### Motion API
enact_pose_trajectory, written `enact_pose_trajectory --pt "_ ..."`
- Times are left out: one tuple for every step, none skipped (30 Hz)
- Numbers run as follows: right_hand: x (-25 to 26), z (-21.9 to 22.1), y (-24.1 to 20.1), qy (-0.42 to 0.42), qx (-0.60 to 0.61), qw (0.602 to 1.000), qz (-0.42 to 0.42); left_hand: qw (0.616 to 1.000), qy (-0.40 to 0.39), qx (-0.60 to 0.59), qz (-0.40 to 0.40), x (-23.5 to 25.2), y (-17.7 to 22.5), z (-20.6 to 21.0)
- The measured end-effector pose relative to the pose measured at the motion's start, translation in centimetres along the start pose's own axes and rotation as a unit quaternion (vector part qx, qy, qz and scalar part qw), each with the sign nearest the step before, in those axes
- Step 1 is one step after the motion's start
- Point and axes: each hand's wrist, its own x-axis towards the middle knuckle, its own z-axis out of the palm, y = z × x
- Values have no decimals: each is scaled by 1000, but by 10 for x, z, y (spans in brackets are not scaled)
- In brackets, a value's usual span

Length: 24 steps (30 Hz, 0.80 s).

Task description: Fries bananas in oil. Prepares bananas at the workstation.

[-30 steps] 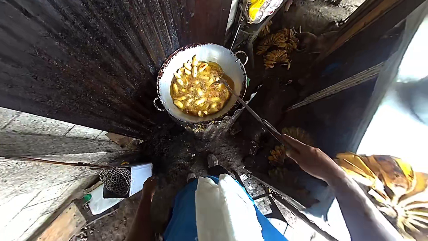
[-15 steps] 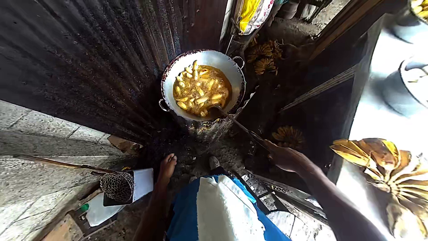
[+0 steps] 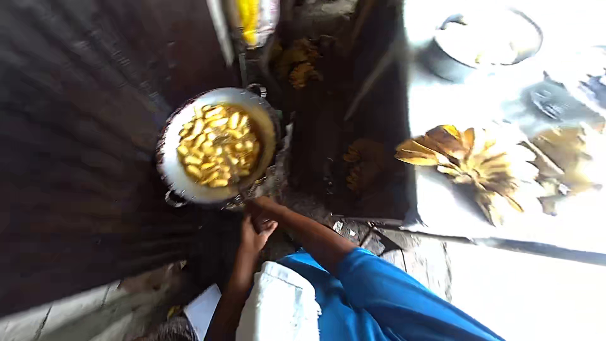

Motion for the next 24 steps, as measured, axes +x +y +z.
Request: enact_pose_trajectory --pt "-6 -7 6 3 -4 1000 -13 1000 17 13 12 2 3 -2" --pt "-20 -16 15 23 0 1000 -11 997 32 60 31 3 6 -6" --pt "-38 -27 27 51 11 999 6 990 48 122 54 1 10 -13" --pt "-60 -38 43 85 26 996 31 977 69 188 76 -4 14 -18" --pt "-85 -47 60 129 37 989 60 959 97 249 95 -14 18 -18" --pt "-110 -56 79 181 46 978 91 936 129 309 108 -23 22 -16" --pt "-135 -64 100 240 50 963 116 906 164 372 114 -32 26 -10" --pt "-159 -69 121 301 43 943 137 874 192 432 109 -39 31 -3" --pt "-183 -74 141 362 29 918 159 847 214 475 109 -35 34 -4" --pt "-207 -79 158 414 17 892 180 827 224 502 115 -24 37 -10" --pt "-231 -84 173 456 5 867 202 813 230 522 121 -11 39 -18" --pt "-251 -88 185 500 -11 838 218 802 235 535 124 3 41 -25" --pt "-268 -90 197 535 -23 811 236 791 241 548 125 18 44 -34" --pt "-283 -91 209 562 -33 785 258 780 246 562 121 32 49 -41" --pt "-296 -90 220 585 -41 761 280 768 251 577 118 44 53 -46" --pt "-308 -87 230 601 -46 740 298 753 258 594 118 54 57 -50" --pt "-320 -81 239 614 -54 724 311 737 265 610 117 61 63 -56" --pt "-329 -75 249 625 -64 708 321 721 272 625 120 68 68 -64" --pt "-337 -68 258 630 -73 697 335 702 281 643 121 70 74 -72" --pt "-342 -60 267 628 -79 689 352 680 290 662 124 69 81 -79" --pt "-345 -53 274 626 -84 685 364 665 294 674 129 65 88 -84" --pt "-347 -47 279 625 -90 681 371 655 292 684 137 60 96 -90" --pt "-346 -43 281 624 -96 679 375 648 285 691 148 53 104 -95" --pt "-343 -43 281 619 -97 677 386 646 273 695 157 44 112 -100"
